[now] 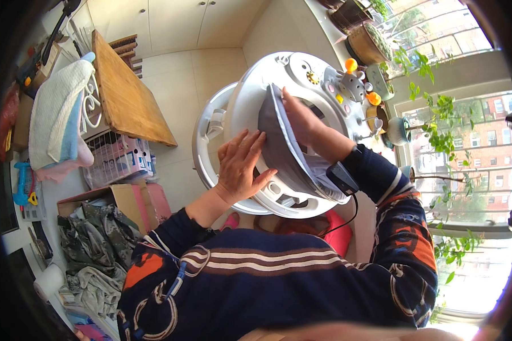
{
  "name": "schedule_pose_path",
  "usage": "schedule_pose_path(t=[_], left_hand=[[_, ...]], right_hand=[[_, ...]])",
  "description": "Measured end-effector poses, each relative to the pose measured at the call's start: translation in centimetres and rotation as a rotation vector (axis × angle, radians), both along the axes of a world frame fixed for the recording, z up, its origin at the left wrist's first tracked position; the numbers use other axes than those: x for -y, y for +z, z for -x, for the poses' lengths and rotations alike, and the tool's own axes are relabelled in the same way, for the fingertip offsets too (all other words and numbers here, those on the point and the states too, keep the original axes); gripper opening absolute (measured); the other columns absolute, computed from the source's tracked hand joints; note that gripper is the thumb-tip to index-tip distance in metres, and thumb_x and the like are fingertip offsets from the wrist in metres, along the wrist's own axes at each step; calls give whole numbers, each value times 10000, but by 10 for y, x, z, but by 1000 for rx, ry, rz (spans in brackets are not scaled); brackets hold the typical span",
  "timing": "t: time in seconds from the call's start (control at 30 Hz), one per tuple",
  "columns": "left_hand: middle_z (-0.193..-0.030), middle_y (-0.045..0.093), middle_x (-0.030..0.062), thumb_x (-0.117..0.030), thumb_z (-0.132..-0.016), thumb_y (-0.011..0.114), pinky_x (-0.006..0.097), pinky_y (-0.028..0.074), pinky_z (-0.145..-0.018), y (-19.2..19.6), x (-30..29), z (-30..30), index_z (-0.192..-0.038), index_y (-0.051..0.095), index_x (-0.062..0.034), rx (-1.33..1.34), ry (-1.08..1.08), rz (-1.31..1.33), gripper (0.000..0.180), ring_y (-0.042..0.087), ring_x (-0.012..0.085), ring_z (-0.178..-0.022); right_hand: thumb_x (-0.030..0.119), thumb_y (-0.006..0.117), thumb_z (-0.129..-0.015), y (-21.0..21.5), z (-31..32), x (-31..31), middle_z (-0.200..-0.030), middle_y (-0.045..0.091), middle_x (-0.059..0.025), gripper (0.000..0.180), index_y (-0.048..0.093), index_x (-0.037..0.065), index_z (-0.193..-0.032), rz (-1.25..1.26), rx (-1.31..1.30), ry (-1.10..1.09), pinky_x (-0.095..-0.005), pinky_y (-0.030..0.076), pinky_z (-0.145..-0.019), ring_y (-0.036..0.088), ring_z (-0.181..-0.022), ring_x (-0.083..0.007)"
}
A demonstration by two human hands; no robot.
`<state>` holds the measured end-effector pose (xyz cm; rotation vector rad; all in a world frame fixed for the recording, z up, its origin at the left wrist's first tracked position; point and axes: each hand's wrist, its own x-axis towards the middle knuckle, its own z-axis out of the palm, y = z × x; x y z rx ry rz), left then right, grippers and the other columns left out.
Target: The person assembles a baby walker by attaching the seat cushion to the frame and then moves the walker to a balcony area. They then wipe surfaces in the living room with a cloth.
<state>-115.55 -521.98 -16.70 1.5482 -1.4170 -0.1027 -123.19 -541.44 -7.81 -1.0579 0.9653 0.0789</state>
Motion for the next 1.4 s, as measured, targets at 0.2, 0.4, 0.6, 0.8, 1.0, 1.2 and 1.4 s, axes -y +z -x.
schedule_pose_path(t=[0.2, 0.4, 0.6, 0.8, 1.0, 1.2, 1.4], left_hand=[[-1396, 574, 134, -450, -806, 762, 449, 280, -1073, 0, 1, -2, -1413, 536, -47, -39, -12, 18, 764, 473, 328, -1337], [-1396, 578, 139, -403, -789, 767, 455, 295, -1064, -5, 3, -3, -1397, 554, -45, -47, -33, 26, 737, 484, 336, -1326], [-1392, 574, 177, -361, -791, 747, 469, 312, -1067, 0, 7, -2, -1380, 555, 9, -15, -60, 29, 721, 496, 376, -1309], [-1396, 555, 195, -353, -827, 699, 498, 298, -1070, 7, 6, -4, -1394, 518, 26, 29, -107, 2, 705, 482, 398, -1315], [-1370, 565, 211, -359, -843, 674, 508, 281, -1085, 3, 6, -1, -1396, 515, 36, 47, -114, 25, 698, 465, 405, -1332], [-1375, 562, 219, -394, -879, 641, 515, 282, -1093, 1, 3, 4, -1416, 503, 29, 72, -88, 19, 697, 460, 406, -1347], [-1437, 520, 222, -420, -938, 586, 539, 270, -1120, -11, 4, 11, -1460, 461, 7, 124, -58, 40, 686, 442, 424, -1372]], right_hand=[[504, 506, -1029, 15, 4, -20, -1349, 553, -147, 669, 394, 43, -1500, 361, -47, 6, -378, 484, -987, 588, -1121, -215], [391, 533, -1018, -14, 30, 21, -1057, 685, -111, 412, 562, 75, -1280, 216, -134, -250, -346, 538, -733, 667, -922, -200], [262, 625, -952, -50, 34, 52, -884, 691, -22, 276, 668, 65, -1139, 354, -196, 93, -286, 535, -600, 646, -689, -139], [266, 681, -896, -10, 41, 72, -842, 730, -87, 302, 720, -15, -1002, 1178, -519, 364, -328, 569, -670, 706, -768, -166], [237, 634, -965, 13, 57, 39, -896, 702, -78, 305, 670, 7, -1161, 774, -307, 431, -312, 548, -715, 673, -800, -169], [460, 486, -1064, 74, 117, -36, -1182, 651, -98, 558, 560, 7, -1380, 297, -183, 610, -314, 500, -948, 589, -1074, -165], [402, 584, -1022, 112, 200, -101, -1463, 520, -201, 577, 493, 29, -1452, 1473, -113, 42, -377, 339, -1174, 447, -1404, -332]])
